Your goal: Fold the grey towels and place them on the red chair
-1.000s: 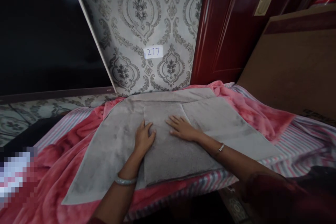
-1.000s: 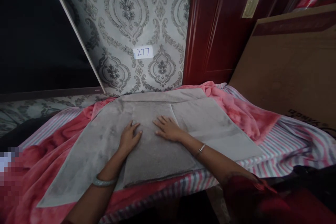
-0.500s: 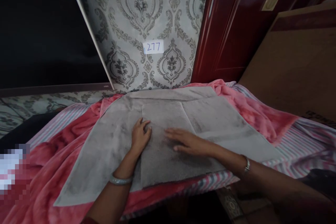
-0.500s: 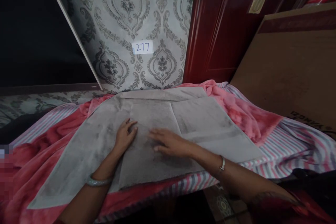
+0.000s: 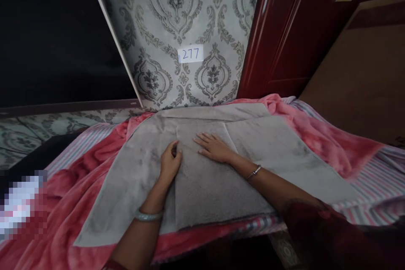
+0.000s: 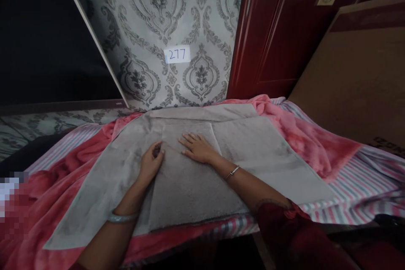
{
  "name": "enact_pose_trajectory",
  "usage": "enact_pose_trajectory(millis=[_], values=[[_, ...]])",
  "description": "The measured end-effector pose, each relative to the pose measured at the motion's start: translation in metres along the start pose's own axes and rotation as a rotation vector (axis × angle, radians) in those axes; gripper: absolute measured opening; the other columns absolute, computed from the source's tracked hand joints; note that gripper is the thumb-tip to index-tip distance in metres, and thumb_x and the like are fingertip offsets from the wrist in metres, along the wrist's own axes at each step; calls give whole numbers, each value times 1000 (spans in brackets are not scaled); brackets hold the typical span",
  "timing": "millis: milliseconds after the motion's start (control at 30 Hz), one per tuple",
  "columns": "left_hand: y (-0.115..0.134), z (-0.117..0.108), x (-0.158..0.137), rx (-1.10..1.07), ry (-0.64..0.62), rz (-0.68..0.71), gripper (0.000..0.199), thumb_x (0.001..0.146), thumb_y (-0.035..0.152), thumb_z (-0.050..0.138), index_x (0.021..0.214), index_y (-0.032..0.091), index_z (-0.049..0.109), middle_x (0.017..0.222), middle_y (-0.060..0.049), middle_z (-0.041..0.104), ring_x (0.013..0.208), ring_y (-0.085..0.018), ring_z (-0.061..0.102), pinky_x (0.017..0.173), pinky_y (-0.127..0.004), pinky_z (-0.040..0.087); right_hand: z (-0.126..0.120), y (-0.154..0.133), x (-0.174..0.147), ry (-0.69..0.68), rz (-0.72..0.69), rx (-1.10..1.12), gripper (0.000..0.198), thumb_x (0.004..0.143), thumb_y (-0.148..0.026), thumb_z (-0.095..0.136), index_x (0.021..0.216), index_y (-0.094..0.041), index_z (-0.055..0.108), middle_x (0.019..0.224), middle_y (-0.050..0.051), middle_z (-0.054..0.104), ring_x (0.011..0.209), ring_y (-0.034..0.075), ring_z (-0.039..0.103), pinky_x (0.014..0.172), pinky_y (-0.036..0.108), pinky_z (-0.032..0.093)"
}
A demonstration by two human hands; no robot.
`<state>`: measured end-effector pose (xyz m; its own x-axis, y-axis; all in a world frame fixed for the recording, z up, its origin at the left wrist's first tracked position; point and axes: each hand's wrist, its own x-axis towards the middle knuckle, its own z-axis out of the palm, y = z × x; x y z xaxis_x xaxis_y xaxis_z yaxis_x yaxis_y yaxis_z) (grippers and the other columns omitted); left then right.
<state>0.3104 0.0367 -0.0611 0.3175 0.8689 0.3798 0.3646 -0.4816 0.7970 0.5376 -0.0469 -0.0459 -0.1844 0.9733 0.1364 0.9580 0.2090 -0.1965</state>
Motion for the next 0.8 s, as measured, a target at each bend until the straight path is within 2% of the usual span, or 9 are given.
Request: enact_pose_trajectory(millis=[100, 200, 300, 433, 633, 700, 800], values=[[1, -4, 2, -39, -80, -75, 55, 80, 35, 65, 132, 16, 62, 97, -8, 75, 86, -23, 71, 85, -40, 58, -2, 3, 1, -9, -2, -5, 64, 105, -58, 30, 163, -31, 31, 170, 6, 22, 157, 29, 17, 125, 55, 15], [1, -5, 2, -122, -158, -70, 62, 80, 35, 65, 138, 17, 57, 110, -11, 74, 100, -25, 71, 92, -40, 56, -5, 1, 1, -27, -9, 8, 63, 105, -58, 30, 163, -31, 30, 170, 7, 20, 157, 30, 15, 124, 57, 15], [1, -5, 1, -138, -171, -70, 61, 81, 33, 64, 140, 18, 56, 115, -12, 73, 108, -26, 69, 96, -42, 55, -7, -10, -10, -81, -28, 37, 68, 104, -62, 35, 163, -31, 28, 171, 9, 17, 157, 33, 12, 124, 60, 12], [3, -5, 1, -76, -156, -78, 61, 82, 32, 63, 140, 17, 56, 112, -12, 74, 108, -28, 70, 95, -42, 55, -10, -42, -49, -148, -159, 107, 76, 100, -66, 44, 164, -30, 24, 172, 10, 12, 158, 35, 6, 124, 62, 6], [2, -5, 1, -45, -115, -31, 60, 81, 35, 64, 138, 18, 59, 113, -12, 74, 106, -28, 70, 93, -42, 55, -20, -96, -118, -271, -369, 326, 75, 98, -61, 53, 163, -33, 27, 171, 6, 16, 158, 30, 4, 125, 62, 1], [3, -6, 1, -28, -106, -34, 60, 80, 35, 64, 137, 17, 60, 105, -10, 75, 100, -27, 71, 90, -41, 57, -27, -104, -126, -328, -414, 415, 69, 99, -59, 53, 161, -35, 32, 169, 3, 23, 158, 27, 7, 126, 58, 0], [5, -7, 1, -13, -122, -56, 63, 79, 36, 64, 138, 16, 59, 97, -9, 75, 99, -28, 72, 88, -42, 57, -38, -99, -115, -335, -424, 588, 58, 102, -55, 50, 156, -34, 45, 161, 3, 43, 153, 21, 30, 127, 46, 18]])
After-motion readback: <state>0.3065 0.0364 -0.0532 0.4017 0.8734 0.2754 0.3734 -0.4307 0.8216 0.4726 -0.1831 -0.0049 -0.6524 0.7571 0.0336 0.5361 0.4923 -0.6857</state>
